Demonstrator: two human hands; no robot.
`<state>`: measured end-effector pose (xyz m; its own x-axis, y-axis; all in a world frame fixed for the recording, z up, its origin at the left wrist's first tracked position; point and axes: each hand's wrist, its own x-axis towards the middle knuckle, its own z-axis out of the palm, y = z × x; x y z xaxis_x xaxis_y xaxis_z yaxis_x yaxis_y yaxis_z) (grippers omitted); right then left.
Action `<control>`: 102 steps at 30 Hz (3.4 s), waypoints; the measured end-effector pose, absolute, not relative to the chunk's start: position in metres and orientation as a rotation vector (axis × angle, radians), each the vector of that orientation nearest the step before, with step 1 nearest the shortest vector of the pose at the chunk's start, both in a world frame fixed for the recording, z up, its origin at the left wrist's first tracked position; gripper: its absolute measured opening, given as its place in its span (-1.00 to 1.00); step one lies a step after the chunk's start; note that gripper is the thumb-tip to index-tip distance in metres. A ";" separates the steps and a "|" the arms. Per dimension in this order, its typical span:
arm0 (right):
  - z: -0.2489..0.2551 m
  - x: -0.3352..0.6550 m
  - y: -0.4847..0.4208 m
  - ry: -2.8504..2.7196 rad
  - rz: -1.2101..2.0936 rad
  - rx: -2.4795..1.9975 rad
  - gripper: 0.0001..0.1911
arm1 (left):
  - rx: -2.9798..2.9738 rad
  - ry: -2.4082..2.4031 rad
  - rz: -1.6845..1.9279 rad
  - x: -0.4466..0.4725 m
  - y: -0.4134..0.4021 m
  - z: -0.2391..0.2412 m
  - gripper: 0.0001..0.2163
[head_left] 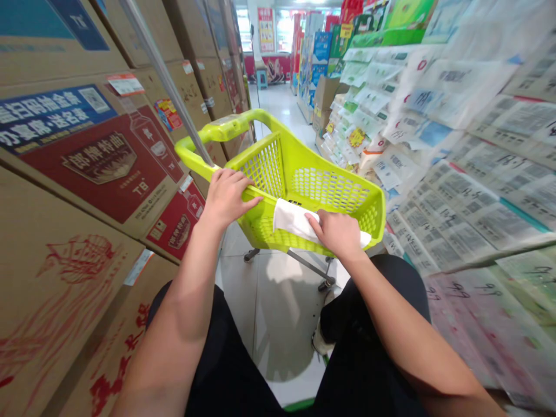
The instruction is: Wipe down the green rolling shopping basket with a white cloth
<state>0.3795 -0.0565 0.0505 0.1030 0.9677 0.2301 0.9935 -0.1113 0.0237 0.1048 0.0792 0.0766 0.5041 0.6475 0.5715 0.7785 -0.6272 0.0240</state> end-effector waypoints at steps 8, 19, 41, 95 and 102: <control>0.038 0.434 -0.024 -1.887 -0.353 -2.292 -0.27 | -2.503 -1.037 -0.810 0.118 0.050 0.070 -0.69; 0.066 0.416 -0.004 -2.036 -0.193 -2.238 -0.44 | -2.345 -1.097 -0.833 0.139 0.028 0.064 -0.70; 0.032 0.416 -0.006 -1.979 -0.406 -1.960 -0.34 | -2.222 -1.238 -0.995 0.109 0.043 0.055 -0.80; 0.012 0.386 -0.001 -1.900 -0.478 -1.853 -0.36 | -2.102 -1.326 -1.088 0.095 0.062 0.044 -0.62; 0.003 0.353 0.003 -1.830 -0.435 -1.732 -0.28 | -2.117 -1.420 -1.128 0.105 0.056 0.042 -0.67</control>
<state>0.3527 0.0035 0.0026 0.0074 0.7952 0.6063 0.9830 0.1055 -0.1503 0.1050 0.0558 0.0415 0.1798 0.6098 0.7719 0.8900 -0.4351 0.1365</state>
